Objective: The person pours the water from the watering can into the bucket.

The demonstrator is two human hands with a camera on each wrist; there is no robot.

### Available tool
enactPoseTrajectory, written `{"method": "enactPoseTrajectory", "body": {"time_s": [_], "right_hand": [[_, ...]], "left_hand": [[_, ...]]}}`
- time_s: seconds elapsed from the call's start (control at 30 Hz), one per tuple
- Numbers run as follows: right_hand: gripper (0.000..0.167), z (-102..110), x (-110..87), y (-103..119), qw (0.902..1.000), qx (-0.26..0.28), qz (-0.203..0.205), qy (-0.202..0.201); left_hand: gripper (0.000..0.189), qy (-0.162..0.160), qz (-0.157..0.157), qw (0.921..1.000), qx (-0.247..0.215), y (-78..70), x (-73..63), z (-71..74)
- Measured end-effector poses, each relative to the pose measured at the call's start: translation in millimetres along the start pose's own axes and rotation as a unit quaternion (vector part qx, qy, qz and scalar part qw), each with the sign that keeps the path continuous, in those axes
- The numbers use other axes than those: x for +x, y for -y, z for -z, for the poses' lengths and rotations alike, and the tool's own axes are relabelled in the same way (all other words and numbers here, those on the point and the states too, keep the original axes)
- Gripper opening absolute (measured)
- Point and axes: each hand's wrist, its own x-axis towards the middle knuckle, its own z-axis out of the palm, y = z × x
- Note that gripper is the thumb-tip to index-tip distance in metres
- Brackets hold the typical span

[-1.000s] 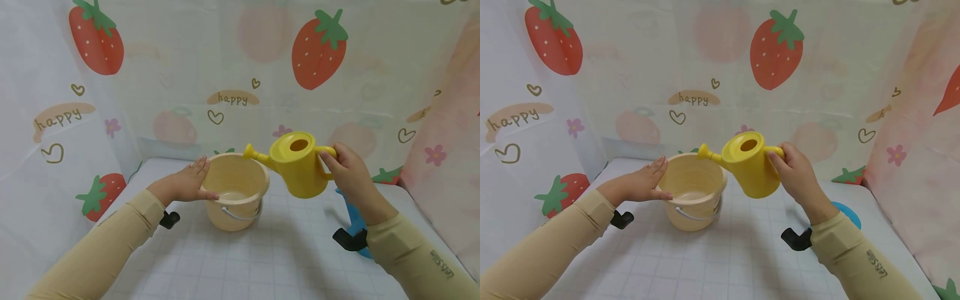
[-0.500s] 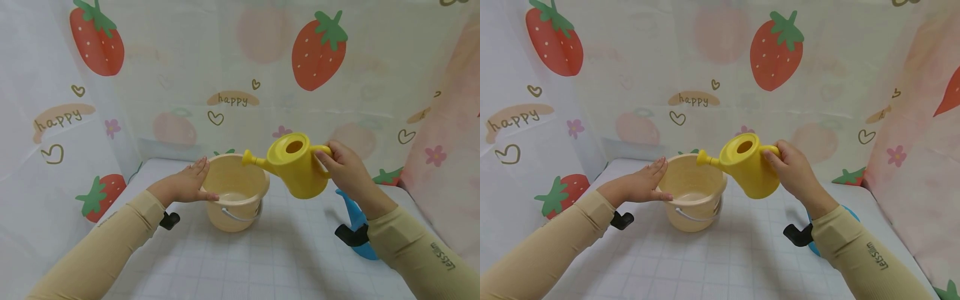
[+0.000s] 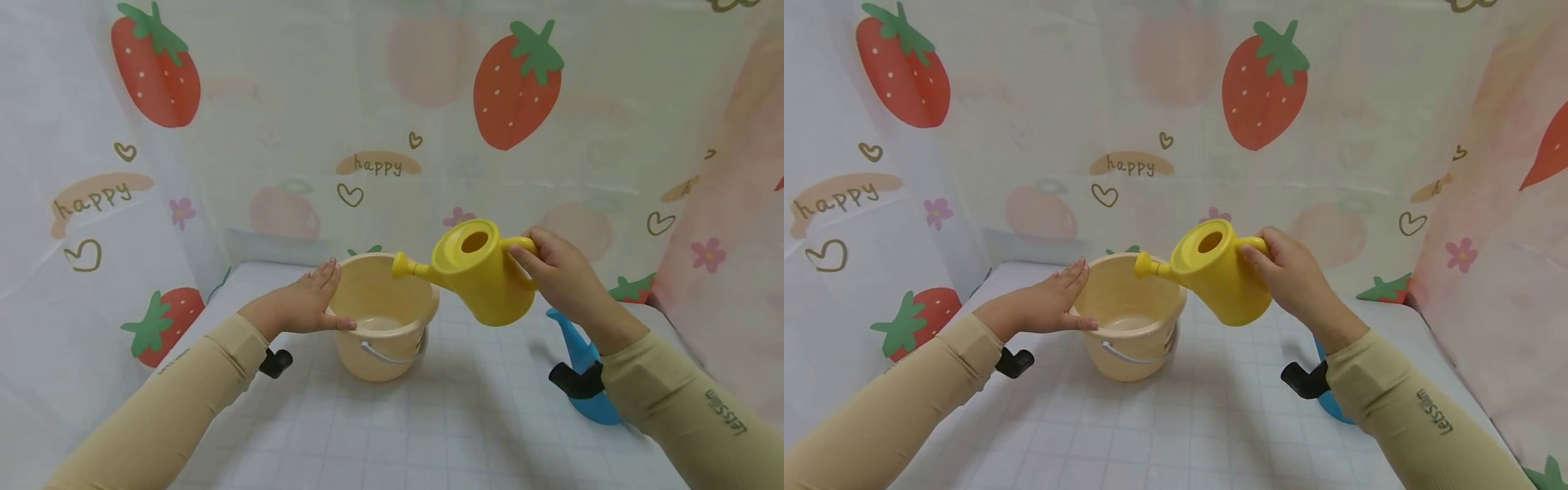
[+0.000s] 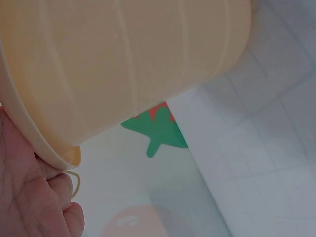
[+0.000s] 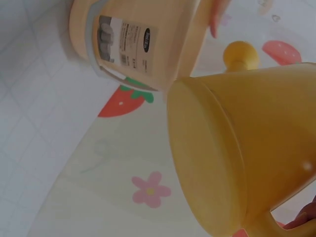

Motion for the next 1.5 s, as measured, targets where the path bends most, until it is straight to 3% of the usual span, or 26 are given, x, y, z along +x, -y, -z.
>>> {"method": "enactPoseTrajectory", "body": {"time_s": [0.4, 1.13, 1.5], "right_hand": [[0.037, -0.9, 4.2, 4.3, 0.9997, -0.013, -0.008, 0.019], [0.037, 2.0, 8.0, 10.5, 0.9984, -0.037, -0.007, 0.043], [0.039, 1.6, 10.8, 9.4, 0.9978, -0.045, -0.014, 0.047]], "left_hand": [[0.118, -0.004, -0.005, 1.0000, -0.003, 1.6, -0.4, -0.2], [0.120, 0.000, 0.015, 0.9999, 0.005, 5.6, 6.4, -6.4], [0.118, 0.002, 0.005, 1.0000, 0.006, 0.6, 1.9, 0.4]]}}
